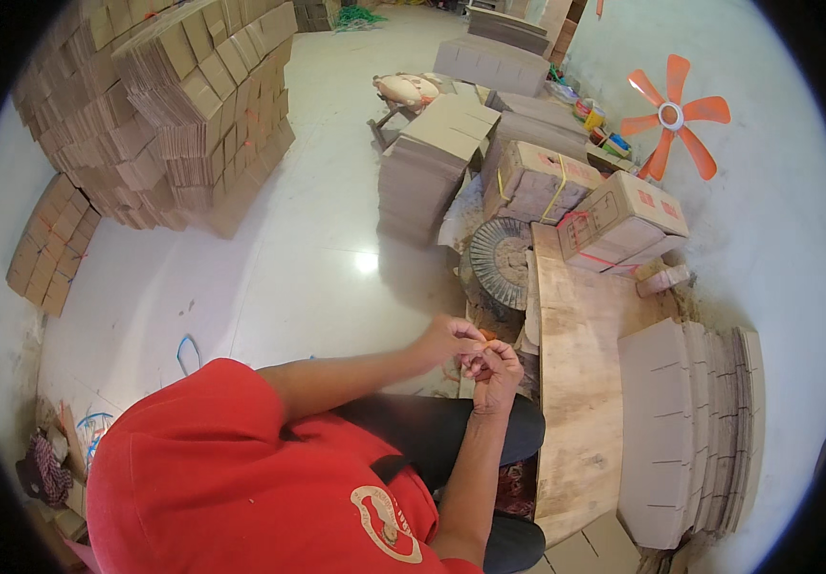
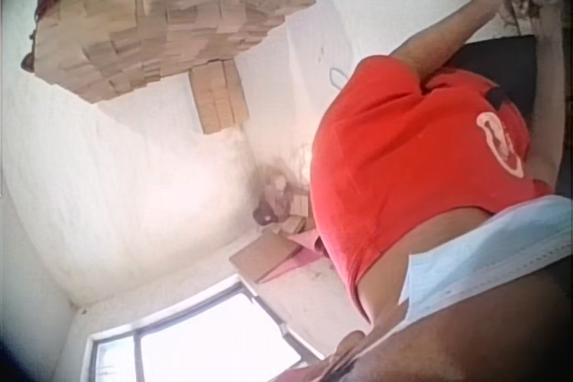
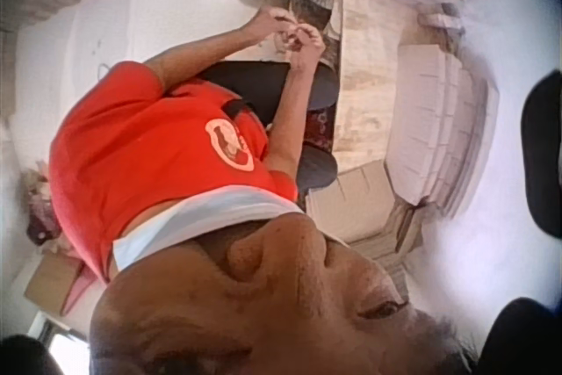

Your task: The person sits on the floor and assembles flat cardboard pieces into box shapes. They put on orange finger protectors, then fold and interlock the cardboard panels to form boxes.

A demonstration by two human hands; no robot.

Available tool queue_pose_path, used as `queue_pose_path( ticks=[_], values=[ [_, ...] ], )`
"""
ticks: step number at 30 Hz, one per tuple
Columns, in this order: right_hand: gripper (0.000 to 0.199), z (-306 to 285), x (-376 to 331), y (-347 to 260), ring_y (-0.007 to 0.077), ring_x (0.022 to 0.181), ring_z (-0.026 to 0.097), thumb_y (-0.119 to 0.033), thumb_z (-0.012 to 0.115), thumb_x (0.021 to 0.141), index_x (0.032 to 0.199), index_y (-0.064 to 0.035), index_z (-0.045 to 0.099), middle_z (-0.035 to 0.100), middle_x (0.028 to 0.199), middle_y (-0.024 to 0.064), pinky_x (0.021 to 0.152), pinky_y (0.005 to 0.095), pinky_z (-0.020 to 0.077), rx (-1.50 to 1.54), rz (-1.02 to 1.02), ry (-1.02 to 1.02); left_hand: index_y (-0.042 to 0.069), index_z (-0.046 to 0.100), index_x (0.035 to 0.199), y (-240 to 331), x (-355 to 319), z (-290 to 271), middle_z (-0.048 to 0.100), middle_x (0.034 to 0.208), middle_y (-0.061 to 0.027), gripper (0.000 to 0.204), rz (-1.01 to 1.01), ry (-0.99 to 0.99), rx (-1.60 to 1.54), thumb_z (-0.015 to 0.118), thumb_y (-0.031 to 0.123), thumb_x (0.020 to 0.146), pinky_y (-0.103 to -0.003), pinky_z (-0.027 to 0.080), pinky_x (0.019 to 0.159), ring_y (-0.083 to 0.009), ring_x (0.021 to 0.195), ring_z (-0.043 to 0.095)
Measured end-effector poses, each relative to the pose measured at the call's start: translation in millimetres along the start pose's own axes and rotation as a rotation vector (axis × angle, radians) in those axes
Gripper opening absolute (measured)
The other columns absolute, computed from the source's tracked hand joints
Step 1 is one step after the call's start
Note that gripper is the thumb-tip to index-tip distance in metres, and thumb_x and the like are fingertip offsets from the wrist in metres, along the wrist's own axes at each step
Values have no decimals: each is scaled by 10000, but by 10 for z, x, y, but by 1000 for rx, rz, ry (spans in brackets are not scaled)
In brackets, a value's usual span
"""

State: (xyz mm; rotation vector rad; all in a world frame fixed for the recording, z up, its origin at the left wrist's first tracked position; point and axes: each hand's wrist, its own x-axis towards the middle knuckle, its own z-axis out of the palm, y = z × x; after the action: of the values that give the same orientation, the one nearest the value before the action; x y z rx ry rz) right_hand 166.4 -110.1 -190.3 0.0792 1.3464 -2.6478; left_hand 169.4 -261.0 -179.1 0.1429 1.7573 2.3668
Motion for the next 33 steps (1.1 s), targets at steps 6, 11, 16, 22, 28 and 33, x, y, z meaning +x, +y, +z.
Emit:
queue_pose_path(
  ticks=[6, 11, 16, 22, 28, 33],
  values=[
    [137, 143, -80, -20, 176, 551, 616, 14, 575, 816, 951, 11, 559, 625, 782, 109, 474, 275, 513, 14, 21, -65, -27, 641, 927, -107, 33, -186, 645, 810, -61, 159, -71, -55, -5, 656, 102, 835, -259, 495, 631, -123, 709, 600],
    [210, 278, -149, -53, 161, 639, 633, -64, 611, 859, 1039, 26, 552, 621, 861, 98, 544, 276, 568, -13, 59, -57, 2, 638, 888, 15, 105, -177, 635, 783, -61, 142, 26, -80, 414, 654, 125, 820, -259, 486, 620, -109, 699, 591],
    [159, 3, -61, 20, 143, 637, 622, 28, 639, 815, 969, 6, 606, 634, 820, 84, 542, 256, 554, -74, 20, 13, 18, 645, 815, 27, 112, -111, 630, 750, -53, 106, 3, -90, 284, 623, 121, 828, -258, 484, 638, -121, 680, 594],
    [114, -20, -141, -62, 138, 633, 603, -1, 629, 793, 903, -23, 610, 622, 798, 61, 532, 255, 508, 192, -51, 13, 2, 641, 849, 299, 38, -13, 619, 753, -42, 101, -6, -23, 149, 626, 101, 833, -256, 483, 627, -119, 645, 576],
    [302, 216, -203, -244, 153, 668, 621, -19, 579, 813, 1115, -10, 590, 651, 879, 65, 544, 260, 512, 244, -117, 54, 2, 637, 840, 394, 139, 23, 614, 740, -32, 80, 56, 13, 257, 628, 80, 827, -242, 468, 602, -99, 619, 548],
    [272, 92, -184, -97, 146, 648, 624, -6, 631, 798, 1066, 37, 639, 668, 830, 77, 552, 253, 530, -136, -115, 83, 16, 642, 834, 185, 80, 193, 610, 723, -20, 63, 160, -99, 478, 621, 75, 827, -227, 440, 574, -83, 617, 540]
  ],
)
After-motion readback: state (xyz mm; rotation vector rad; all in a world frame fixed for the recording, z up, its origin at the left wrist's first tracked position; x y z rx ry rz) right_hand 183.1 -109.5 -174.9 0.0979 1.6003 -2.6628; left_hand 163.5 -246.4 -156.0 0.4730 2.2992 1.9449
